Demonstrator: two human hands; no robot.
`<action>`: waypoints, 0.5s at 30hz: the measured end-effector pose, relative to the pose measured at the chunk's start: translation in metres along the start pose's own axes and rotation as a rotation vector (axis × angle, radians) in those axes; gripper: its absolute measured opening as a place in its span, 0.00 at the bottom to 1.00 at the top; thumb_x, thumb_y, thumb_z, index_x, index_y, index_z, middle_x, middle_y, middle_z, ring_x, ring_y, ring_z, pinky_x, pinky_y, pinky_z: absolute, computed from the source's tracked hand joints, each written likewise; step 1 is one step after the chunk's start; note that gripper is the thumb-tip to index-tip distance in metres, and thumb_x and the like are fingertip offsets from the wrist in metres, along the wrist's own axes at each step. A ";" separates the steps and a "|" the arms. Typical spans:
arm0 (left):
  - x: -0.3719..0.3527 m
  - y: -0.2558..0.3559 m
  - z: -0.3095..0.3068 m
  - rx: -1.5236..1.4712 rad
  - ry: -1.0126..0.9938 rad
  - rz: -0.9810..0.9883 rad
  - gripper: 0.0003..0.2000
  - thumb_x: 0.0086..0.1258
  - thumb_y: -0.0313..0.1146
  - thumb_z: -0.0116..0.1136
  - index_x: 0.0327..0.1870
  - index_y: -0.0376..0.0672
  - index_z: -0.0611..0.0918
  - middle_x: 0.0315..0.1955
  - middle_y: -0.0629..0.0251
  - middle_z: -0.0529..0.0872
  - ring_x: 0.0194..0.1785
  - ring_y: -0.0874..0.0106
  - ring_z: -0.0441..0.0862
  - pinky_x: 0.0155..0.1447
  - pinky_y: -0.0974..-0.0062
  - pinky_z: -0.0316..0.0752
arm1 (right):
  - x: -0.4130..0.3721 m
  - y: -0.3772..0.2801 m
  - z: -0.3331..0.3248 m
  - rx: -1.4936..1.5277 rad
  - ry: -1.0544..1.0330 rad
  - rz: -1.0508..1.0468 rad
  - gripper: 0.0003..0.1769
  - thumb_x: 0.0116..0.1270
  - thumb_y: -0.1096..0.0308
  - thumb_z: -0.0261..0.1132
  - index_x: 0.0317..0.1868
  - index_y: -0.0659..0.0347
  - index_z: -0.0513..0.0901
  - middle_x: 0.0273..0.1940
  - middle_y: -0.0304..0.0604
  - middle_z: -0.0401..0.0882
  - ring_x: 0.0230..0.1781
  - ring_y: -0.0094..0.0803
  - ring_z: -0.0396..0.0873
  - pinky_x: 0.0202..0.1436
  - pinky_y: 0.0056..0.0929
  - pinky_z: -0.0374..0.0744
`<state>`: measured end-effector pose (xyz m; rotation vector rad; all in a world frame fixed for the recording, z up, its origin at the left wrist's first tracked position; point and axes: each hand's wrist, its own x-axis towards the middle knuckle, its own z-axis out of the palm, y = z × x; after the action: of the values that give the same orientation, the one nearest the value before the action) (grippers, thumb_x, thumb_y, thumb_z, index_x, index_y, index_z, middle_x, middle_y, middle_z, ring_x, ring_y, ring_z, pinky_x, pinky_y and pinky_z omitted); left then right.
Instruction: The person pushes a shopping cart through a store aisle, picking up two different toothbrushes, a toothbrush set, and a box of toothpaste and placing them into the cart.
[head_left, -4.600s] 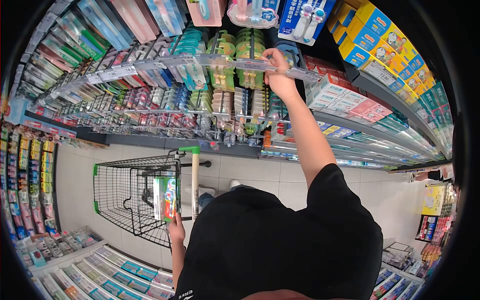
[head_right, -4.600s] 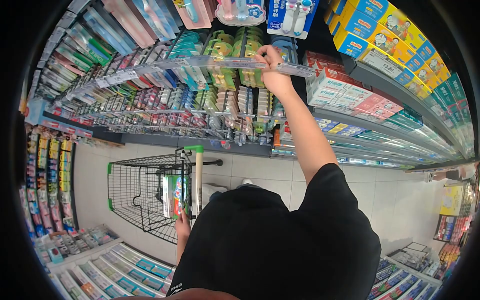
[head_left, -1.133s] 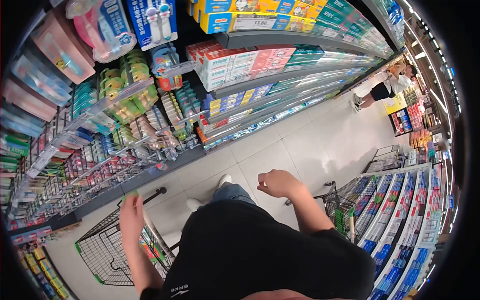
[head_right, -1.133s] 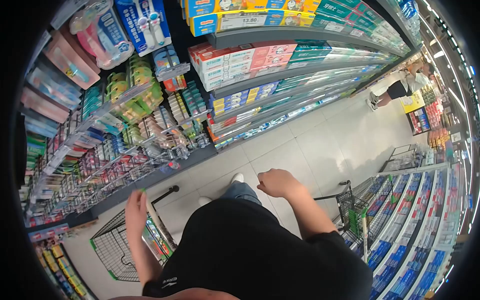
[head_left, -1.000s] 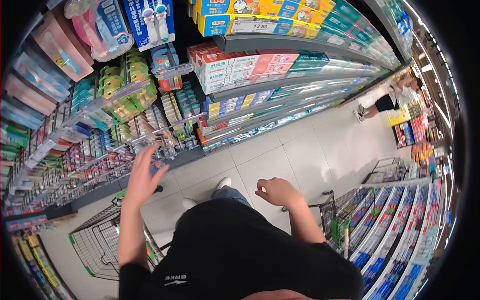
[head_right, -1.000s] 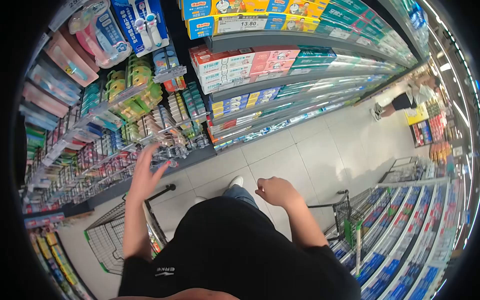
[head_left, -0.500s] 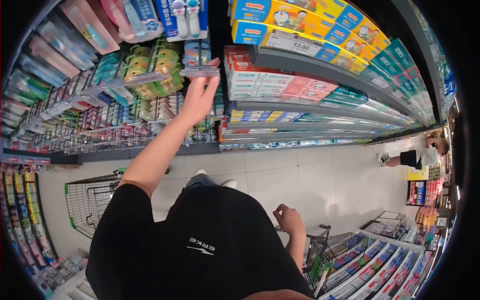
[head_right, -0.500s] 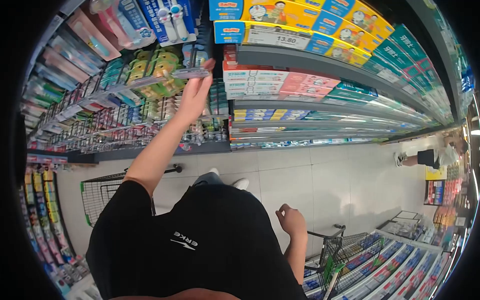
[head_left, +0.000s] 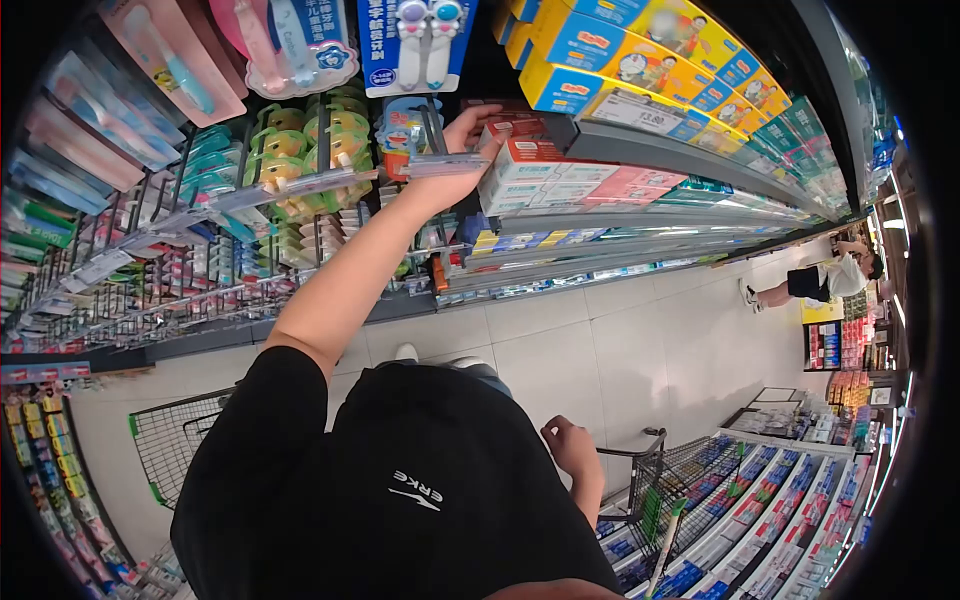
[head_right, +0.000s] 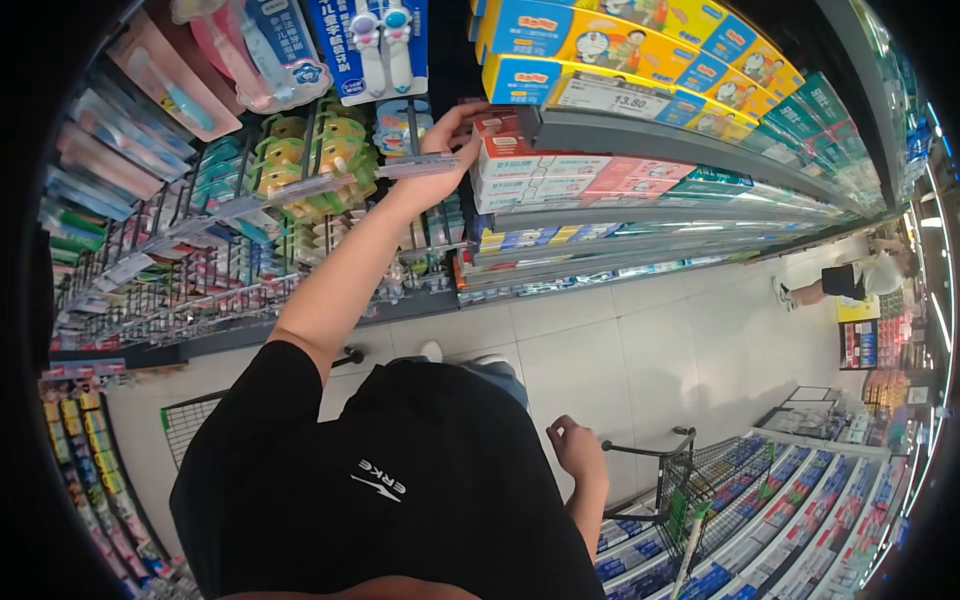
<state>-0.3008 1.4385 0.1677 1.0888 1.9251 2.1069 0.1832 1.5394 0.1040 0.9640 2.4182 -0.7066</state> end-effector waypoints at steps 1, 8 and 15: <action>0.000 -0.005 -0.001 0.060 -0.017 0.020 0.26 0.81 0.47 0.62 0.71 0.39 0.76 0.61 0.54 0.86 0.61 0.63 0.85 0.66 0.66 0.79 | -0.002 -0.003 -0.001 0.023 -0.006 0.017 0.14 0.74 0.55 0.68 0.46 0.57 0.87 0.31 0.58 0.87 0.39 0.60 0.87 0.45 0.55 0.83; 0.001 0.016 -0.006 0.190 -0.035 -0.157 0.24 0.83 0.49 0.58 0.68 0.38 0.79 0.53 0.52 0.90 0.55 0.65 0.89 0.60 0.68 0.82 | -0.008 -0.011 0.003 0.029 0.016 0.057 0.13 0.75 0.57 0.68 0.45 0.57 0.86 0.30 0.56 0.87 0.38 0.58 0.87 0.44 0.53 0.83; 0.008 0.012 -0.016 0.032 -0.166 -0.228 0.26 0.84 0.47 0.58 0.73 0.39 0.76 0.56 0.57 0.88 0.62 0.69 0.86 0.65 0.71 0.79 | -0.009 -0.018 0.007 0.011 0.007 0.054 0.13 0.75 0.56 0.68 0.45 0.57 0.86 0.30 0.56 0.88 0.38 0.58 0.87 0.43 0.52 0.82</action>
<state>-0.3107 1.4268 0.1827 0.9631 1.9098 1.8139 0.1779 1.5189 0.1088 1.0335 2.3877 -0.6993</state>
